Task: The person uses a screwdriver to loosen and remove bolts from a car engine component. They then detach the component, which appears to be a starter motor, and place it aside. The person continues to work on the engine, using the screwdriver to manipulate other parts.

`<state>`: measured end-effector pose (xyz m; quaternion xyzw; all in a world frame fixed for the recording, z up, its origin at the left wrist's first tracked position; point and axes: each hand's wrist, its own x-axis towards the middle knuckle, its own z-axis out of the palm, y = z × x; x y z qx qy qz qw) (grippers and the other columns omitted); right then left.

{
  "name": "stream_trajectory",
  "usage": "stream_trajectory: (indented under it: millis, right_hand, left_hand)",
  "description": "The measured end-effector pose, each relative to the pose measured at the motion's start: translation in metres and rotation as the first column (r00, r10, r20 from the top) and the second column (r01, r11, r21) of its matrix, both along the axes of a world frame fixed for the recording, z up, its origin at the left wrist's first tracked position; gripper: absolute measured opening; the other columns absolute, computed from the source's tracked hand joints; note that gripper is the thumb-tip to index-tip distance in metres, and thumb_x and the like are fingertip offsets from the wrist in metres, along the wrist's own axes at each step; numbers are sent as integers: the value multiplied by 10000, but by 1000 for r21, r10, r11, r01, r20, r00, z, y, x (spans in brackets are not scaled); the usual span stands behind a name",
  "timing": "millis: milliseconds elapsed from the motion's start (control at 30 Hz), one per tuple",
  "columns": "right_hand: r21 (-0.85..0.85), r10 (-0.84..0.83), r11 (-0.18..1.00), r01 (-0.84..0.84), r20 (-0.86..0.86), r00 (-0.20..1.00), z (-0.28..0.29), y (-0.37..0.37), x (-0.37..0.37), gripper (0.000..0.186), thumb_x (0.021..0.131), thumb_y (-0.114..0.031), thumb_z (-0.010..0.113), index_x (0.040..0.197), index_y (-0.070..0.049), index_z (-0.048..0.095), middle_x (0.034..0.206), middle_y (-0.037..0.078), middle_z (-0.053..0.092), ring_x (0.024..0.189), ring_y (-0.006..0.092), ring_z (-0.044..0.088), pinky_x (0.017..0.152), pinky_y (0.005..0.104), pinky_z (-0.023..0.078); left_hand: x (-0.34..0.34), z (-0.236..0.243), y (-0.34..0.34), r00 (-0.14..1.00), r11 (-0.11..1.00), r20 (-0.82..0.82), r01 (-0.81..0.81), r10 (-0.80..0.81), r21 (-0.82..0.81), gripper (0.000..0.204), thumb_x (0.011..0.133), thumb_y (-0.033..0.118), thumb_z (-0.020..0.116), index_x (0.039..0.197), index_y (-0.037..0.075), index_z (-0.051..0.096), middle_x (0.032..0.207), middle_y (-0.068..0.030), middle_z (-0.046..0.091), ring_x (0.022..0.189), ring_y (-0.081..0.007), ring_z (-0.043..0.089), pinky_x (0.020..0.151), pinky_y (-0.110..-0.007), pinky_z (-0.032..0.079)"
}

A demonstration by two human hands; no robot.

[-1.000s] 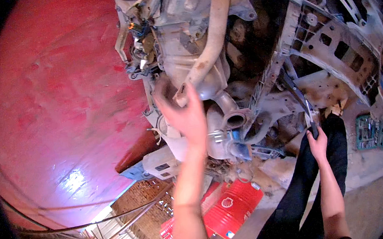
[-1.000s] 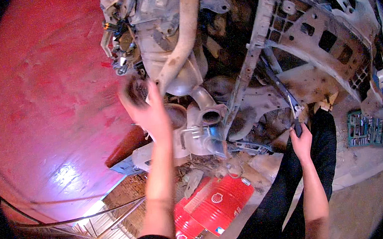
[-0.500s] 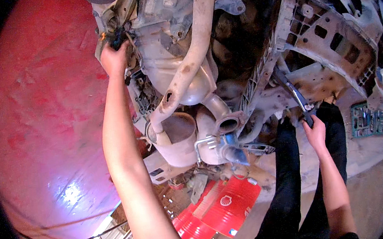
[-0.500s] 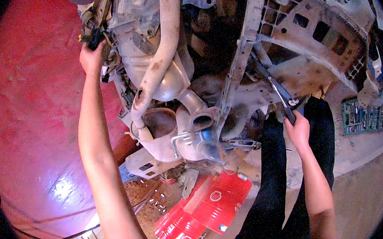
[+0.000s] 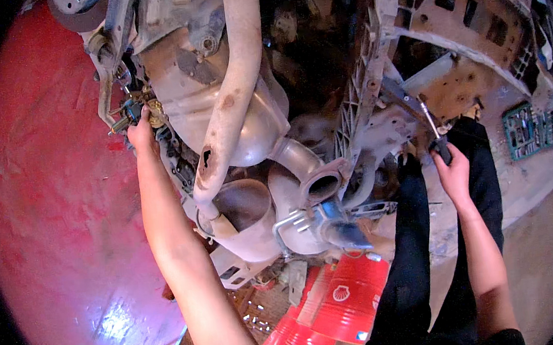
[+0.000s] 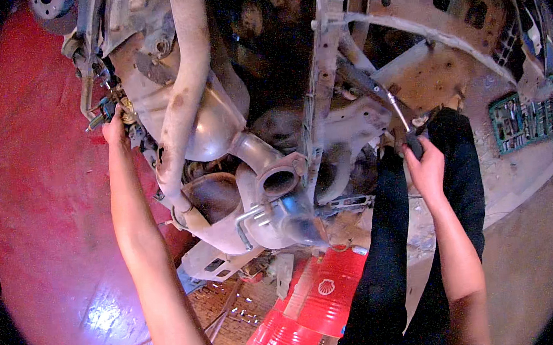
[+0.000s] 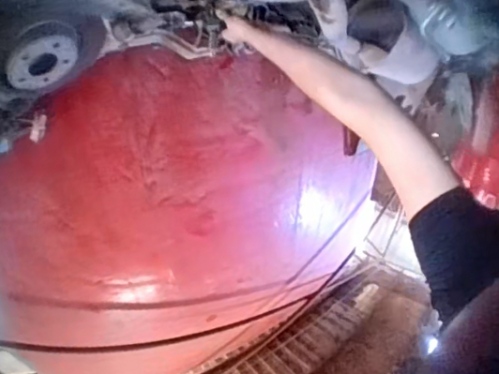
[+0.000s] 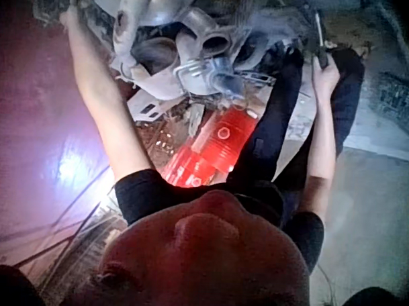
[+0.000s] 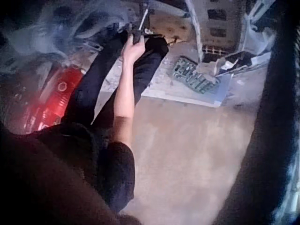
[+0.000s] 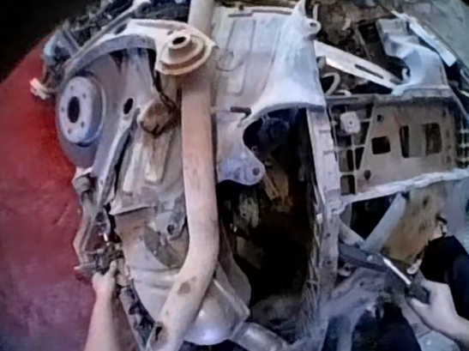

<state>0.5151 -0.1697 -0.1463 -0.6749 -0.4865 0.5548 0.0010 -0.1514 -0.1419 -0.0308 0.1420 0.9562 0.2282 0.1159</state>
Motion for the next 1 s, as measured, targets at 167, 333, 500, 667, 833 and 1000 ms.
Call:
stream_trajectory:
  millis: [167, 333, 500, 667, 833, 1000]
  right_hand:
    - [-19, 34, 999, -34, 29, 999, 6, -3, -4, 245, 802, -177, 670, 928, 27, 620, 754, 207, 626, 662, 301, 622, 629, 348, 466]
    - [-18, -28, 999, 28, 24, 999, 10, 0, -2, 256, 808, -187, 667, 942, 27, 623, 792, 227, 626, 703, 341, 625, 647, 355, 471]
    - [-25, 0, 1000, 0, 3, 1000, -3, -12, 8, 245, 815, -173, 660, 964, 19, 628, 809, 212, 642, 726, 325, 638, 654, 352, 476]
    - [71, -13, 997, 13, -7, 1000, -4, -17, 6, 200, 831, -138, 640, 931, 32, 609, 703, 145, 580, 608, 171, 499, 613, 302, 437]
    - [84, 39, 996, -38, -17, 999, 3, -10, -11, 184, 845, -112, 625, 925, 44, 569, 735, 135, 568, 647, 205, 503, 654, 297, 440]
    - [275, 216, 933, -234, 94, 972, -25, -14, -12, 304, 793, -48, 637, 1075, 27, 550, 1107, 188, 541, 958, 367, 551, 817, 364, 450]
  left_hand:
    - [-35, 5, -19, 993, 979, 17, 114, -113, -168, 458, 775, 296, 748, 1046, -45, 608, 965, -78, 647, 812, -162, 598, 727, -309, 476]
    - [-24, 48, -79, 982, 996, 163, 94, -91, -10, 413, 844, 171, 689, 1182, -18, 545, 1123, -82, 605, 967, -178, 600, 824, -315, 481]
    - [-8, 78, -110, 989, 988, 138, 78, -60, -134, 357, 867, 206, 666, 1136, -13, 581, 1041, -57, 627, 896, -160, 605, 765, -302, 489]
    - [13, 53, -81, 995, 986, -52, 80, -89, -146, 388, 843, 321, 688, 1005, -26, 629, 939, -55, 636, 792, -133, 583, 709, -292, 468]
    - [29, 30, 4, 970, 951, -195, 80, -143, -299, 555, 763, 382, 732, 1024, -90, 602, 1003, -190, 650, 886, -246, 633, 801, -351, 477]
    - [12, -9, 18, 883, 916, -388, 100, -262, -389, 572, 715, 419, 746, 897, -107, 613, 971, -293, 628, 949, -412, 607, 844, -424, 463]
